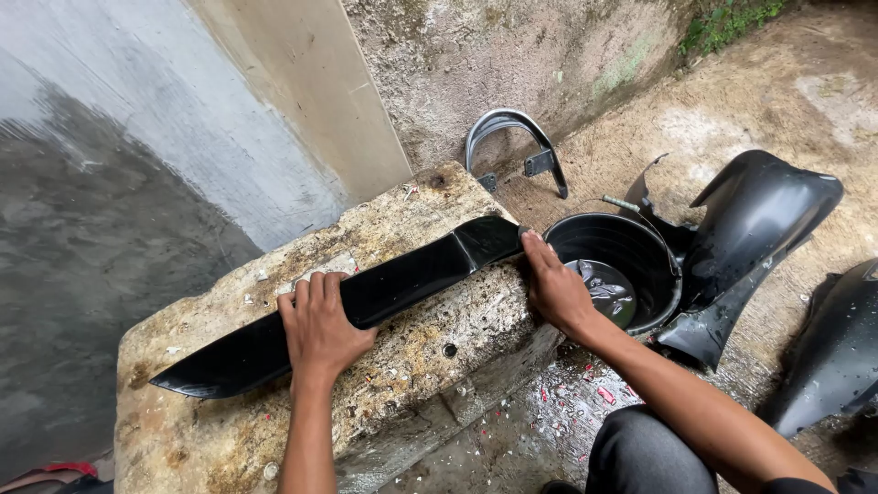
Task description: Sanding and cleaning a black plastic part with water and an abrasive pad on a stone block
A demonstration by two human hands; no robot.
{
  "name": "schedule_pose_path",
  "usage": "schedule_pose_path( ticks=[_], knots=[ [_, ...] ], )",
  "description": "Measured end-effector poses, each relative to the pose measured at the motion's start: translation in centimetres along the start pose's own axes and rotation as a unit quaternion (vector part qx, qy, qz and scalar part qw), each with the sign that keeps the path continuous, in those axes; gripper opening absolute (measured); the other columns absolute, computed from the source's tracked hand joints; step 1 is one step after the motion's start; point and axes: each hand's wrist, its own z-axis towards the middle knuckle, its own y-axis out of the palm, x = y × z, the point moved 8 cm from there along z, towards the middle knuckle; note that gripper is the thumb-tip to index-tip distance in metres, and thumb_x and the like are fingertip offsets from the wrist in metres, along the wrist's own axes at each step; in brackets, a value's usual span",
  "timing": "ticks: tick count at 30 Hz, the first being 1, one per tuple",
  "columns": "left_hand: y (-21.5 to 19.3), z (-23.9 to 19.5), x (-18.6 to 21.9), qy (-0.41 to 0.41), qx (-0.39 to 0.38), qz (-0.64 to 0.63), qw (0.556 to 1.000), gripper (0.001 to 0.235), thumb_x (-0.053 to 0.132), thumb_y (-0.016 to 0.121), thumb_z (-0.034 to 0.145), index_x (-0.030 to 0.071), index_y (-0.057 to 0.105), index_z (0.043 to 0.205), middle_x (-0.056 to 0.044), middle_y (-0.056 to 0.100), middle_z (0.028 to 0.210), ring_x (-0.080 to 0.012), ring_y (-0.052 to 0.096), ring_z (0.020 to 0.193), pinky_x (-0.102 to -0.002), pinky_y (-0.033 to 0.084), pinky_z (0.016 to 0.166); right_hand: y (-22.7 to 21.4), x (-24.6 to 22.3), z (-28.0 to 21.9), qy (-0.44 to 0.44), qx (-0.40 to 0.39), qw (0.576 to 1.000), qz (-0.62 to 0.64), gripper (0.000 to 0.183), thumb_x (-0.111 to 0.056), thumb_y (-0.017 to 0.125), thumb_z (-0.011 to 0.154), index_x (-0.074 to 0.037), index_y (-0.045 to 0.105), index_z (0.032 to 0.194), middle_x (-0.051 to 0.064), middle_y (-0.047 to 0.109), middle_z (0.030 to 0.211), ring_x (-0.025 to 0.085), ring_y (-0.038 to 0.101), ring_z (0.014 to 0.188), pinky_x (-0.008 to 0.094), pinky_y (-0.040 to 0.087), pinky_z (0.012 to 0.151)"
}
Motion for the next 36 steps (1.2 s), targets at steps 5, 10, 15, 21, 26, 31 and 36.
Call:
schedule_pose_path(
  ticks=[5,10,15,21,26,31,36],
  knots=[
    [0.8,-0.1,-0.3,0.0,0.013,-0.008,1.0,0.072,0.049,0.073,0.058,0.015,0.056,0.12,-0.004,0.057,0.101,-0.0269,0.058,0.099,-0.046,0.04,0.094,-0.3,-5.2,0.3,-0.045,-0.025,0.998,0.023,0.089,0.006,0.053,0.071,-0.007,0.03,0.156,0.021,0.039,0.155,0.037,0.043,0.138,0.044,0.037,0.116],
    [0.9,-0.1,-0.4,0.011,0.034,-0.008,0.999,0.074,0.049,0.074,0.055,0.014,0.057,0.118,-0.005,0.057,0.101,-0.0279,0.057,0.099,-0.047,0.04,0.094,-1.1,-8.0,0.9,-0.117,0.042,0.992,-0.005,0.079,0.01,0.05,0.075,-0.007,0.041,0.152,0.019,0.047,0.151,0.031,0.049,0.136,0.042,0.039,0.115],
    [0.7,-0.3,-0.2,0.013,0.053,-0.012,0.998,0.073,0.048,0.075,0.054,0.015,0.056,0.117,-0.004,0.056,0.101,-0.028,0.057,0.1,-0.047,0.04,0.094,-1.9,-5.6,0.9,-0.183,0.103,0.967,0.142,0.073,0.004,0.06,0.079,-0.014,0.047,0.15,0.011,0.051,0.15,0.026,0.05,0.137,0.045,0.043,0.111],
    [1.0,-0.2,-0.3,0.004,0.04,-0.01,0.999,0.074,0.057,0.074,0.058,0.015,0.057,0.116,-0.005,0.057,0.1,-0.027,0.057,0.099,-0.048,0.04,0.095,-2.0,-7.2,1.2,-0.206,0.107,0.965,0.121,0.057,-0.002,0.056,0.091,-0.015,0.052,0.146,0.012,0.06,0.142,0.028,0.055,0.133,0.048,0.039,0.108],
    [1.1,-0.1,-0.3,0.0,0.027,-0.003,1.0,0.073,0.054,0.074,0.058,0.015,0.058,0.117,-0.004,0.058,0.101,-0.0269,0.058,0.1,-0.048,0.04,0.095,-2.6,-8.1,1.5,-0.213,0.101,0.966,0.106,0.056,0.0,0.052,0.092,-0.013,0.051,0.146,0.012,0.06,0.142,0.03,0.055,0.133,0.048,0.039,0.11],
    [0.0,-0.5,0.2,-0.007,0.013,0.011,1.0,0.074,0.057,0.074,0.062,0.013,0.061,0.12,-0.007,0.062,0.101,-0.0255,0.059,0.098,-0.047,0.04,0.093,-0.9,-1.6,1.0,-0.163,0.116,0.97,0.137,0.064,-0.002,0.042,0.081,-0.008,0.052,0.144,0.012,0.059,0.143,0.03,0.054,0.134,0.047,0.042,0.11],
    [-0.1,-0.5,0.2,-0.01,0.013,0.019,1.0,0.075,0.057,0.074,0.06,0.014,0.061,0.12,-0.006,0.063,0.101,-0.0254,0.06,0.098,-0.047,0.04,0.094,-0.7,0.5,0.8,-0.074,0.152,0.979,0.116,0.044,0.002,0.051,0.093,-0.004,0.06,0.136,0.017,0.065,0.132,0.034,0.062,0.122,0.047,0.05,0.1]
  ],
)
